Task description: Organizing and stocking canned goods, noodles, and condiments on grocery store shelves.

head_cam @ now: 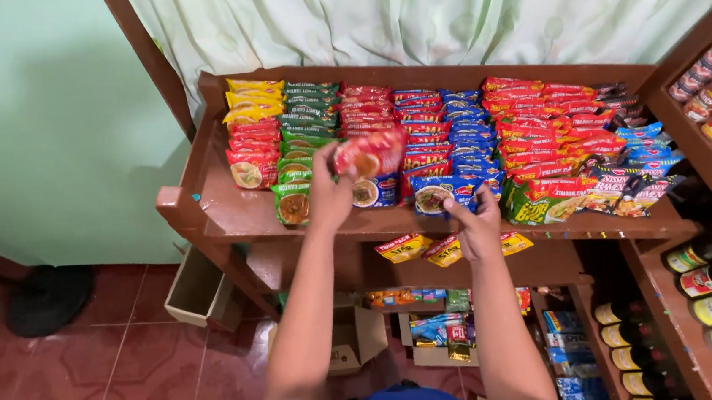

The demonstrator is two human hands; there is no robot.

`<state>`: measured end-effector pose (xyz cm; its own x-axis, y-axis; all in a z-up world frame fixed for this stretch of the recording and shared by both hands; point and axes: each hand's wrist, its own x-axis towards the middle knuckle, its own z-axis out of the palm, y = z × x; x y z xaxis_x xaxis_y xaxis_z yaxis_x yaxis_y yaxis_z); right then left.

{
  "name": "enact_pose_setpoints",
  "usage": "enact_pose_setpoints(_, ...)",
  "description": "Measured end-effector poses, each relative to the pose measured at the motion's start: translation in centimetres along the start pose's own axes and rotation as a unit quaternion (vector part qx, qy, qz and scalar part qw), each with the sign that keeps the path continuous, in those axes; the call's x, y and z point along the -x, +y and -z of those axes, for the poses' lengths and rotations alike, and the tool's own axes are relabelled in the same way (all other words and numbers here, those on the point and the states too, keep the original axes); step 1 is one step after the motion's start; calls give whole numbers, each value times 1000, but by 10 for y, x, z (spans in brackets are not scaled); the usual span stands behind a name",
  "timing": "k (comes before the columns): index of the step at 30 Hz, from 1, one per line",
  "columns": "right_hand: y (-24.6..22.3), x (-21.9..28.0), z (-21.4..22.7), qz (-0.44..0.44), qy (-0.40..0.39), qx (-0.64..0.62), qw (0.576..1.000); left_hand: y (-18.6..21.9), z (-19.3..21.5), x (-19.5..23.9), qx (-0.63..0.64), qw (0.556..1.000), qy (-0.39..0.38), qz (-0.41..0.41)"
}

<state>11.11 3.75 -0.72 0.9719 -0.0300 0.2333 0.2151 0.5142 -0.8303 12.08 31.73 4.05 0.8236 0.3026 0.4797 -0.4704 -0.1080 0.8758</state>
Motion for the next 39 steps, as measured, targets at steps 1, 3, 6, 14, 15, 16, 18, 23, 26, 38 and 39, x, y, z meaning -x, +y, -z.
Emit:
enact_pose_setpoints(1, -7, -1, -5, 11, -2, -9, 1000, 5, 1, -11, -27, 1000, -6, 0)
enact_pose_setpoints(3, -15, -4, -10, 25, -7, -21, 999, 11, 4, -32, -54, 998, -11, -3)
enact_pose_setpoints(6, -7, -7, -5, -77, -2, -37, 996, 6, 5, -52, -148, 988, -35, -30)
enact_pose_setpoints(14, 33, -22, -38, 9, -158, 381, 911, -34, -6, -79, -106, 982, -104, 116)
enact_pose_setpoints(15, 37, -25, -44, 10, -160, 380, 911, -32, -5, -81, -108, 982, -101, 115)
enact_pose_setpoints(16, 41, -29, -49, 21, -147, 421, 895, -30, -5, -83, -106, 979, -117, 130)
enact_pose_setpoints(18, 35, -31, -69, 31, -131, 460, 878, -29, -5, -87, -105, 975, -136, 144)
enact_pose_setpoints(23, 53, -39, -89, 126, -141, 537, 822, -26, 3, -90, -175, 973, -131, -70)
enact_pose_setpoints(26, 24, -30, -117, 199, -160, 682, 685, -27, 9, -93, -228, 956, -172, -61)
enact_pose_setpoints(38, 44, -64, -129, 140, -261, 773, 561, -20, 11, -102, -228, 957, -179, -4)
enact_pose_setpoints(39, 37, -60, -135, 142, -261, 773, 560, -23, 12, -103, -227, 957, -178, -6)
